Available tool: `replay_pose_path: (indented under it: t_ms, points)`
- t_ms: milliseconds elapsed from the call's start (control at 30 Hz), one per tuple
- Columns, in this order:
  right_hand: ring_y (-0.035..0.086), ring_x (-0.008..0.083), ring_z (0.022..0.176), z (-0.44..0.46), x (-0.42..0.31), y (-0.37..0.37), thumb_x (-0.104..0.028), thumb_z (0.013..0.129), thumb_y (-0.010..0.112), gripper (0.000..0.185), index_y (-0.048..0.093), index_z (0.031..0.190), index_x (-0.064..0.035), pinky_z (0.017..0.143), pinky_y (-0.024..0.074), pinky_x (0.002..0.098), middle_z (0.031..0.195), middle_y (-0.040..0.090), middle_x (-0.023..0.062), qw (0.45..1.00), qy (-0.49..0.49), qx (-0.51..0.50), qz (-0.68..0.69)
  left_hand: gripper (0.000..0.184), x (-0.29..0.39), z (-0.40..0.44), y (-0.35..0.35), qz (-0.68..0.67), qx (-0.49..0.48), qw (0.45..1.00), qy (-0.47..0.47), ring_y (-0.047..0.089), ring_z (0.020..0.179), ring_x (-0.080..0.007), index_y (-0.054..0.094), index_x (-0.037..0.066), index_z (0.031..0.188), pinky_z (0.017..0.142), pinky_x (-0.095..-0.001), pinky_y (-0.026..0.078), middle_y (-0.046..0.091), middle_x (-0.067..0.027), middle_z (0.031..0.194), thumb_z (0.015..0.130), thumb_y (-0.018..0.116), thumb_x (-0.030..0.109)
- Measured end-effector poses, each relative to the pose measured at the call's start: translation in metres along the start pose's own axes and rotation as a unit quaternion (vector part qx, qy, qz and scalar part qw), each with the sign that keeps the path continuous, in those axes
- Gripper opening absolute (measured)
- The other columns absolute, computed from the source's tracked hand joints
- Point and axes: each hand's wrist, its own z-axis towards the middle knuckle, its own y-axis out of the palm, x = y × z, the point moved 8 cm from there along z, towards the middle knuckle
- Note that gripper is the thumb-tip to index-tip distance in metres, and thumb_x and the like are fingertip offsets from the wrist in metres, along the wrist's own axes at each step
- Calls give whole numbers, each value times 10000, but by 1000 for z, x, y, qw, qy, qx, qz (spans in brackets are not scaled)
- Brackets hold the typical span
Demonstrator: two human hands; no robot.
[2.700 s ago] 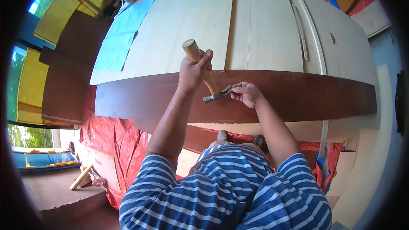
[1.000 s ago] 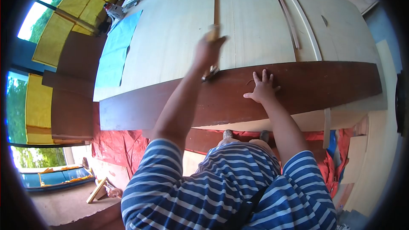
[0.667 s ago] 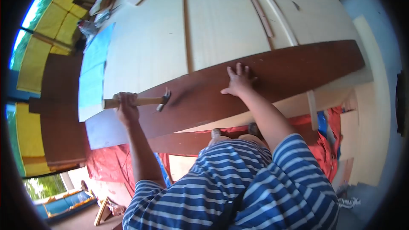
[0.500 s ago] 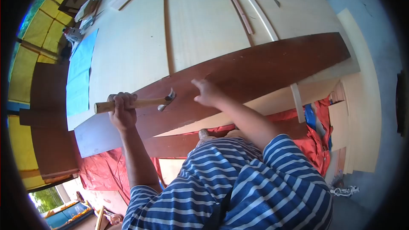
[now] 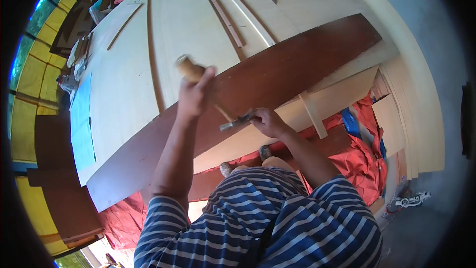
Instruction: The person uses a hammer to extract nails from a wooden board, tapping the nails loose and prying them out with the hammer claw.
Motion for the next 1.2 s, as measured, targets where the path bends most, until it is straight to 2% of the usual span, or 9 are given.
replay_pose_path:
  t_ms: [200, 300, 400, 533, 633, 767, 900, 1000, 1200]
  points:
    - [642, 302, 779, -43, 91, -103, -109, 900, 644, 108, 657, 938, -9, 724, 490, 363, 812, 654, 149, 927, 211, 194, 243, 427, 6, 57, 164, 212, -173, 961, -33, 577, 640, -123, 609, 42, 829, 588, -331, 477, 586, -23, 675, 910, 724, 444]
    - [652, 322, 899, -55, 111, -157, -237, 884, 687, 272, 651, 1026, -8, 810, 516, 381, 943, 672, 176, 960, 270, 44, -55, 450, 6, 81, 209, 280, -123, 952, -9, 582, 634, -137, 630, 26, 851, 590, -349, 478, 609, -47, 664, 885, 745, 460]
    - [628, 366, 1051, -72, 130, -196, -373, 813, 749, 523, 612, 1168, -15, 911, 526, 428, 1153, 642, 191, 843, 402, -55, -353, 490, -20, 109, 249, 264, -90, 960, 7, 634, 681, -206, 673, 3, 949, 663, -382, 514, 666, -122, 716, 867, 748, 481]
    - [302, 403, 1458, -30, 126, -227, -474, 752, 793, 962, 371, 1506, -51, 1163, 309, 555, 1577, 337, 176, 869, 315, 72, -374, 552, -37, 139, 311, 332, -83, 938, 49, 701, 876, -352, 650, 0, 1102, 771, -428, 536, 712, -210, 898, 870, 694, 499]
    - [137, 359, 1531, -14, 144, -217, -515, 740, 804, 1082, 263, 1567, -74, 1215, 176, 583, 1651, 178, 159, 856, 410, -60, -309, 586, -38, 151, 354, 317, -119, 941, -2, 685, 1012, -380, 601, 28, 1253, 855, -442, 539, 714, -222, 1043, 881, 673, 474]
    - [172, 305, 1531, -15, 158, -203, -526, 707, 831, 1118, 267, 1573, -100, 1213, 193, 584, 1660, 182, 112, 839, 417, -37, -347, 606, -43, 154, 386, 298, -178, 938, 26, 663, 1063, -372, 598, 38, 1263, 899, -441, 514, 694, -229, 1108, 881, 691, 498]
    - [174, 275, 1533, -21, 161, -207, -533, 709, 828, 1116, 264, 1576, -114, 1214, 201, 578, 1666, 169, 93, 848, 405, -37, -340, 546, -31, 129, 325, 287, -147, 945, 43, 684, 975, -316, 616, 34, 1163, 838, -419, 510, 705, -193, 1005, 889, 704, 498]
    - [171, 266, 1535, -20, 161, -207, -525, 706, 833, 1112, 268, 1577, -127, 1213, 207, 572, 1670, 159, 85, 846, 414, -33, -334, 342, -76, 111, 203, 61, -74, 995, 16, 606, 787, -135, 620, 35, 973, 692, -326, 498, 645, -46, 854, 938, 705, 364]
    - [182, 271, 1531, -13, 164, -204, -498, 700, 843, 1095, 286, 1573, -140, 1207, 238, 553, 1668, 163, 88, 826, 427, -46, -364, 225, -74, 66, 73, -298, 49, 951, 68, 524, 673, -112, 575, 55, 865, 632, -287, 442, 552, -12, 738, 999, 638, 224]
